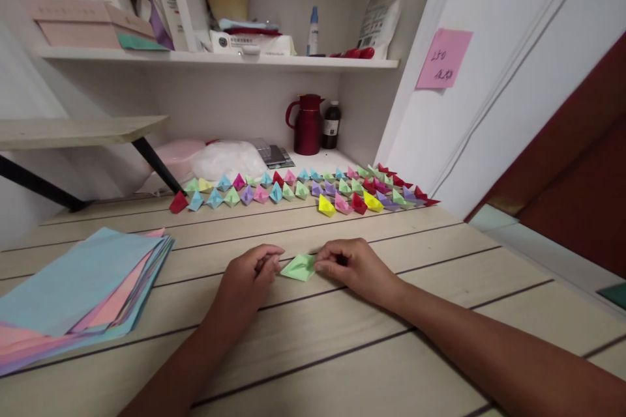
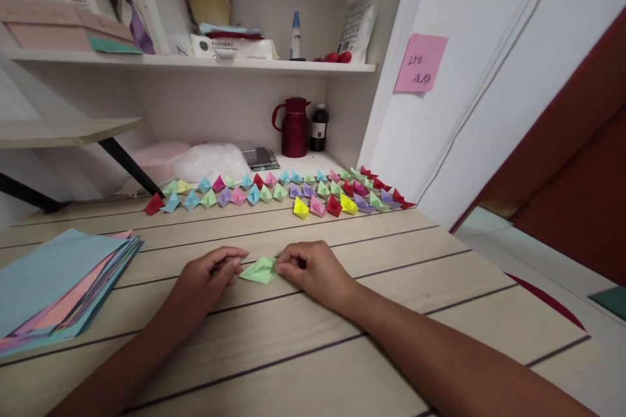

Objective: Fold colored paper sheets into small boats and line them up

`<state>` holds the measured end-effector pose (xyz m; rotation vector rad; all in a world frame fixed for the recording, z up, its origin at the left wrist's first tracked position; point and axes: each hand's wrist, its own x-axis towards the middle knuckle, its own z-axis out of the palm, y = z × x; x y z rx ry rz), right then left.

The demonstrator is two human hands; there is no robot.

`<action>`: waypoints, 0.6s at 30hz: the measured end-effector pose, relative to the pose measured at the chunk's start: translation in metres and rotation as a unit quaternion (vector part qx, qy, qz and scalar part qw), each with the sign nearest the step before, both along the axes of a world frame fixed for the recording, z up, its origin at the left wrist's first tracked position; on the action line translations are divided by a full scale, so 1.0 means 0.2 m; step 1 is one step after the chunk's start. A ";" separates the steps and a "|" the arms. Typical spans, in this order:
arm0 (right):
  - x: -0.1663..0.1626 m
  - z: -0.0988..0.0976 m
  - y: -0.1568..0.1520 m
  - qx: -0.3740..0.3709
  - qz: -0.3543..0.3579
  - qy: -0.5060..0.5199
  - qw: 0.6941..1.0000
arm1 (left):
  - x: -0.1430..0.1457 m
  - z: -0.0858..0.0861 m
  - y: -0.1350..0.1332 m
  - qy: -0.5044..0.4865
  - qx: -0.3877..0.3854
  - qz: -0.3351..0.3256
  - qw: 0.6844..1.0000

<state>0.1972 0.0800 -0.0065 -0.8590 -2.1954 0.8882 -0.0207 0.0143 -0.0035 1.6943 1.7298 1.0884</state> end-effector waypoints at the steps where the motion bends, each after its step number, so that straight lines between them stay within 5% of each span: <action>1: 0.00 0.01 0.00 -0.023 -0.002 0.009 1.000 | 0.00 0.01 0.00 0.014 0.002 -0.003 1.000; 6: 0.02 0.03 0.02 -0.070 0.031 0.036 0.996 | 0.00 0.03 -0.01 0.032 0.019 -0.018 0.999; 11: 0.06 0.02 0.04 -0.027 0.063 0.019 0.997 | -0.02 0.02 -0.01 -0.018 0.005 -0.077 0.997; 18: 0.04 0.02 0.06 0.035 0.041 0.015 0.998 | -0.01 0.00 0.01 0.034 0.005 -0.095 0.995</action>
